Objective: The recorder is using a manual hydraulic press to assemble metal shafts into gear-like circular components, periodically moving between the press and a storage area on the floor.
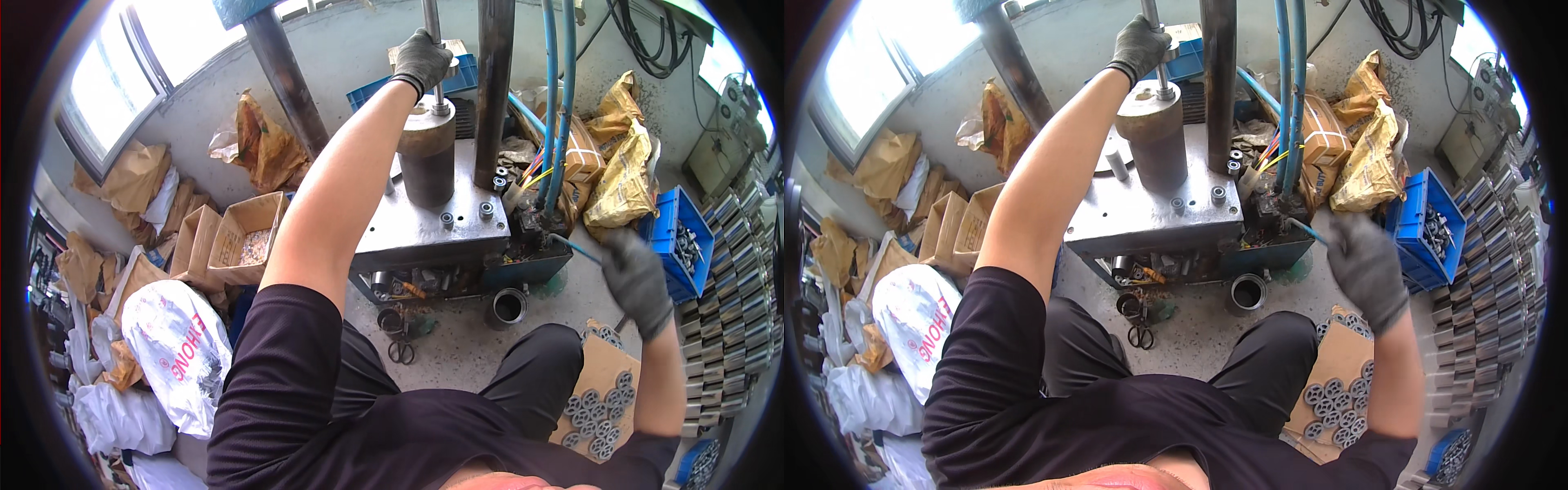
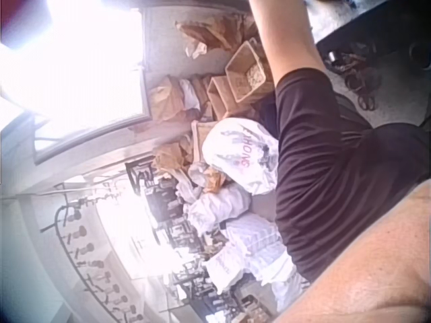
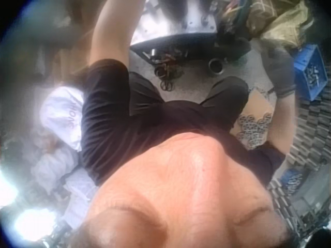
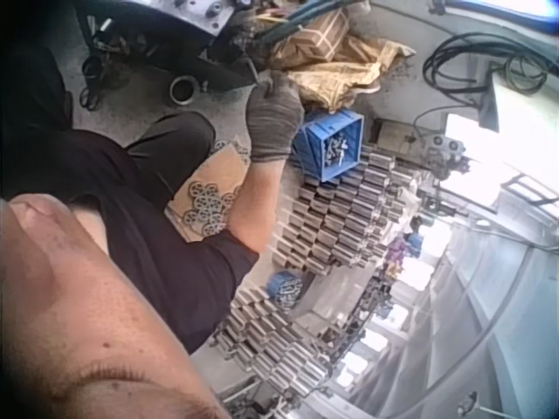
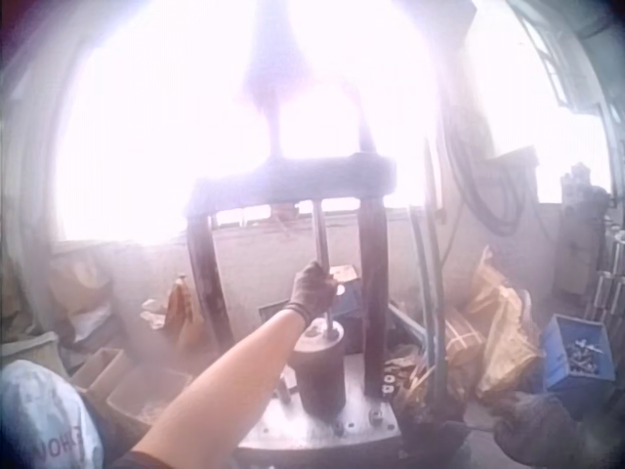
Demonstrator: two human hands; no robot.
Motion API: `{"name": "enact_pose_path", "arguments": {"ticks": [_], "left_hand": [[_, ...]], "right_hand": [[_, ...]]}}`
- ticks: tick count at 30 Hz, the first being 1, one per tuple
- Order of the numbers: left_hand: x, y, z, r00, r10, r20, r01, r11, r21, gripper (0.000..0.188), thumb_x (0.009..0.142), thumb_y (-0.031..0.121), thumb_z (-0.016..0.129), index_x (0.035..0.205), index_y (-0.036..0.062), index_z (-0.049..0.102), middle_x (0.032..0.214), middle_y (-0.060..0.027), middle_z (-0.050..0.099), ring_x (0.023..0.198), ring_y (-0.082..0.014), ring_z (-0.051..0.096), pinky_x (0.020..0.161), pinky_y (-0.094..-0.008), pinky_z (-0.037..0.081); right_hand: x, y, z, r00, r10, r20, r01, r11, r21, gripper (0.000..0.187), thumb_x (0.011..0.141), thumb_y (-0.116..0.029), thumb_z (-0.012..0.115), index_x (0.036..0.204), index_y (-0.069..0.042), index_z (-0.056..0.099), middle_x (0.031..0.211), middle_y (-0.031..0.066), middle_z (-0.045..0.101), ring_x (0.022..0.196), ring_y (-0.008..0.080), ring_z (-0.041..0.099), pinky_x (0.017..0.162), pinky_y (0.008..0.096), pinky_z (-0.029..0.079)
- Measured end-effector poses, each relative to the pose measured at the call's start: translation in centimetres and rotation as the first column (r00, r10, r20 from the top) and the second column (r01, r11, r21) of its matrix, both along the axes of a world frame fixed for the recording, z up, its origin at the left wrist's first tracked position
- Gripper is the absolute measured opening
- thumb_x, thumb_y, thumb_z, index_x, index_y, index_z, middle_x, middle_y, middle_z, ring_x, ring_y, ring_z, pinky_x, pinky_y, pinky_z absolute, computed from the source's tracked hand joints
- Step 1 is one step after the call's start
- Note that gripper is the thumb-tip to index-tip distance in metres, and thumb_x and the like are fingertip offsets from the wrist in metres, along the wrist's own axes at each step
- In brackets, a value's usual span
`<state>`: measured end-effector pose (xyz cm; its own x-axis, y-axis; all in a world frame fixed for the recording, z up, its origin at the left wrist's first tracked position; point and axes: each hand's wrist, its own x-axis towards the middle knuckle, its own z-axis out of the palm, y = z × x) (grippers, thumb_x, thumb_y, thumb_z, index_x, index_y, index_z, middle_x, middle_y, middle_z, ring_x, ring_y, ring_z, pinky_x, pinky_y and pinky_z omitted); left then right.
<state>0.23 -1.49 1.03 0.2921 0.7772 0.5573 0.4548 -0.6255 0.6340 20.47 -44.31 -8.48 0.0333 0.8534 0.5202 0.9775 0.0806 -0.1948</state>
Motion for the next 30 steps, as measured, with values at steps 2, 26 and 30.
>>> {"name": "enact_pose_path", "arguments": {"ticks": [2, 26, 30], "left_hand": [[-0.5, 1.9, -0.4, 0.991, 0.106, -0.076, -0.099, 0.991, 0.095, 0.039, 0.081, 0.023, 0.076, 0.110, -0.0009, 0.066, 0.097, -0.0222, 0.075, 0.096, -0.0355, 0.075, 0.089, -0.0425, 0.060], [-0.1, 1.0, -0.6, 0.999, 0.048, -0.001, -0.048, 0.998, 0.043, 0.035, 0.088, 0.020, 0.070, 0.114, -0.0017, 0.066, 0.096, -0.0210, 0.076, 0.090, -0.0307, 0.077, 0.086, -0.0393, 0.062], [0.0, 1.0, -0.8, 0.999, 0.017, 0.040, -0.017, 1.000, 0.001, 0.035, 0.087, 0.020, 0.069, 0.114, -0.0012, 0.067, 0.097, -0.0205, 0.076, 0.091, -0.0314, 0.077, 0.087, -0.0394, 0.062]], "right_hand": [[-0.2, 4.3, 2.3, 0.998, -0.024, -0.055, 0.036, 0.974, 0.223, 0.015, 0.093, -0.007, 0.065, 0.107, -0.001, 0.069, 0.098, 0.0224, 0.070, 0.091, 0.0406, 0.070, 0.080, 0.0470, 0.055], [-0.7, -7.1, -5.6, 0.985, -0.029, -0.172, -0.097, 0.727, -0.680, 0.024, 0.088, -0.019, 0.063, 0.099, -0.003, 0.076, 0.092, 0.0237, 0.073, 0.089, 0.0432, 0.071, 0.085, 0.0502, 0.056], [-0.8, -6.2, -4.5, 0.986, -0.083, -0.144, -0.025, 0.781, -0.625, 0.026, 0.088, -0.020, 0.063, 0.104, -0.003, 0.076, 0.092, 0.0232, 0.073, 0.089, 0.0432, 0.071, 0.084, 0.0497, 0.056]]}}
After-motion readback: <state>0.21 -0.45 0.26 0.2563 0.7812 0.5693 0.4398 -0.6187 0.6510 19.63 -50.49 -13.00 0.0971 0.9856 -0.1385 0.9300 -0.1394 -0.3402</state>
